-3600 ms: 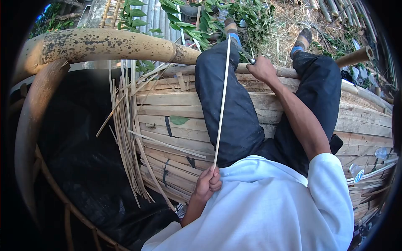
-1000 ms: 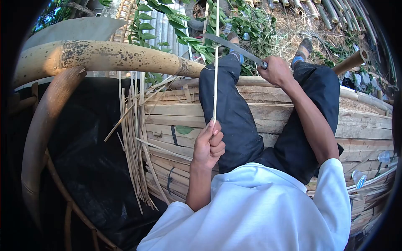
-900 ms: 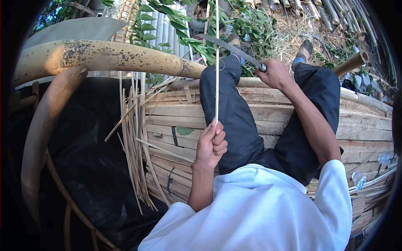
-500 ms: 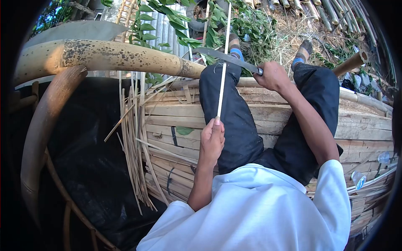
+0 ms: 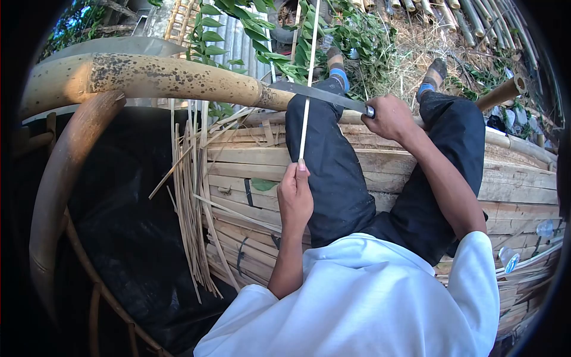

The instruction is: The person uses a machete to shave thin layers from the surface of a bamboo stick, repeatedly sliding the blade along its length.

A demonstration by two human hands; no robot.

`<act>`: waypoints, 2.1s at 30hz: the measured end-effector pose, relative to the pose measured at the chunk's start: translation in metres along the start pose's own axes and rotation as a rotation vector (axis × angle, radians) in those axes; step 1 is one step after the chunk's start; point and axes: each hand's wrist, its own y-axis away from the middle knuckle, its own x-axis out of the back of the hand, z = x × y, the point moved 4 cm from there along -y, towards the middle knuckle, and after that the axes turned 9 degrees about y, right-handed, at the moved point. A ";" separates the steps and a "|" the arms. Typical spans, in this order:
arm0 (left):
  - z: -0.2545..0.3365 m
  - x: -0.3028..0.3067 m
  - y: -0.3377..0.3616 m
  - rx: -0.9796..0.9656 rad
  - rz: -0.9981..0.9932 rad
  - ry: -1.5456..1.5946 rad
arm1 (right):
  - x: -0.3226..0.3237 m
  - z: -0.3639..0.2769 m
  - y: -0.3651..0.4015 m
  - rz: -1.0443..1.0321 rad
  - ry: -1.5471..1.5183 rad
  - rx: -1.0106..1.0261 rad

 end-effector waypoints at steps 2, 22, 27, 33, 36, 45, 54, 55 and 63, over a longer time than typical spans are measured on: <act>0.001 -0.002 -0.004 -0.026 0.012 0.014 | 0.004 -0.012 0.010 0.021 0.007 0.117; 0.026 -0.012 -0.005 -0.129 0.091 -0.258 | -0.023 -0.025 0.012 -0.041 0.119 0.235; 0.001 0.000 0.004 -0.043 0.095 -0.160 | -0.008 0.011 -0.009 0.049 0.113 -0.001; -0.005 -0.007 0.001 -0.067 0.049 0.035 | -0.027 -0.049 0.025 0.014 0.007 0.319; -0.002 -0.006 0.002 -0.014 0.009 0.052 | -0.028 -0.058 0.028 -0.010 -0.012 0.349; 0.004 -0.011 0.001 -0.034 -0.012 -0.101 | -0.027 -0.033 0.015 -0.013 0.102 0.282; -0.007 -0.001 -0.001 0.041 -0.039 0.029 | -0.026 0.001 -0.010 0.055 0.164 0.109; -0.007 -0.001 0.000 0.040 -0.038 0.030 | -0.026 -0.001 -0.011 0.050 0.157 0.114; -0.005 -0.004 0.004 0.127 -0.076 0.226 | -0.027 -0.049 0.022 0.035 0.094 0.288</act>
